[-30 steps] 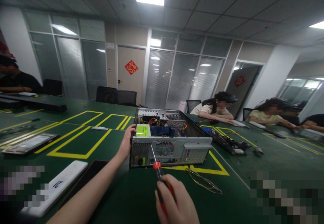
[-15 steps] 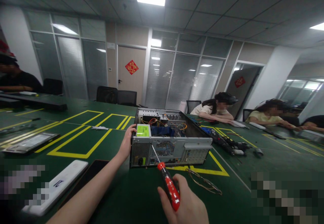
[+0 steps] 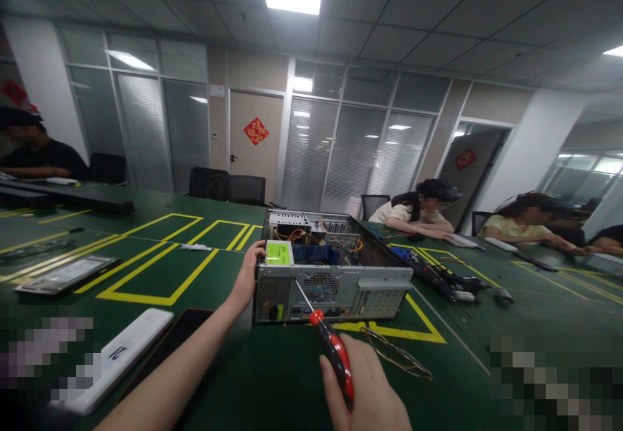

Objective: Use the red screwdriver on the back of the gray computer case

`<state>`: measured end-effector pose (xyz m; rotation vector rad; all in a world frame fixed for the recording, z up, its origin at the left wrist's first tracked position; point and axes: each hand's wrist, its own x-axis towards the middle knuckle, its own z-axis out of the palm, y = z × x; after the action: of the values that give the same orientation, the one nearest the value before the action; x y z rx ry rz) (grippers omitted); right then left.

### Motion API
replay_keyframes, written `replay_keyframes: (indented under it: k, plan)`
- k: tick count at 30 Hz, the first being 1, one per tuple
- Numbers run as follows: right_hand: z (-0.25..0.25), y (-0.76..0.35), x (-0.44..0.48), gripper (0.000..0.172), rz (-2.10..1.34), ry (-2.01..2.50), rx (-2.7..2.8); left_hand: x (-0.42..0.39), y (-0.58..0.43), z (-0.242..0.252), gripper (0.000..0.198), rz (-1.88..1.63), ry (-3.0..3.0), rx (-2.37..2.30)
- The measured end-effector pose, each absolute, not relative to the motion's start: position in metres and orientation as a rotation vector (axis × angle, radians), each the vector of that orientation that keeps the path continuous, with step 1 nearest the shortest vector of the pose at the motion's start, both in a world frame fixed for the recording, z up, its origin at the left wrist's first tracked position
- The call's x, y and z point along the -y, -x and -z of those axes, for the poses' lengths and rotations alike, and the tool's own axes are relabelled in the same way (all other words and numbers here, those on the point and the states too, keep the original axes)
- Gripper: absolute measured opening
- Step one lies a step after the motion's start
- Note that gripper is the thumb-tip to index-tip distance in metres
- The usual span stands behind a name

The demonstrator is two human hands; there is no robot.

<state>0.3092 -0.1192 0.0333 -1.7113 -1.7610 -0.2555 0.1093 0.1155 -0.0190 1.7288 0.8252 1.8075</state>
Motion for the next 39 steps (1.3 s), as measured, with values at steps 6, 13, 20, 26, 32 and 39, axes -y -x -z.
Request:
replay_keyframes:
  k: [6,13,20,26,32,39]
  plan:
    - [-0.022,-0.308,0.115,0.027,0.503,1.497,1.846,-0.116,-0.110,0.019,0.046,-1.797,-1.722,-0.823]
    - [-0.020,-0.312,0.118,0.029,0.478,1.440,1.936,-0.117,-0.110,0.020,0.046,-1.813,-1.734,-0.840]
    - [-0.032,-0.309,0.119,0.043,0.334,1.755,1.761,-0.115,-0.110,0.019,0.045,-1.803,-1.727,-0.830]
    - [-0.031,-0.306,0.115,0.044,0.032,1.898,1.729,-0.115,-0.110,0.019,0.044,-1.789,-1.718,-0.822]
    - [-0.026,-0.298,0.117,0.023,0.303,1.609,1.821,-0.116,-0.110,0.020,0.044,-1.792,-1.715,-0.824]
    - [-0.039,-0.306,0.110,0.039,0.388,1.771,1.763,-0.117,-0.111,0.021,0.044,-1.795,-1.730,-0.828]
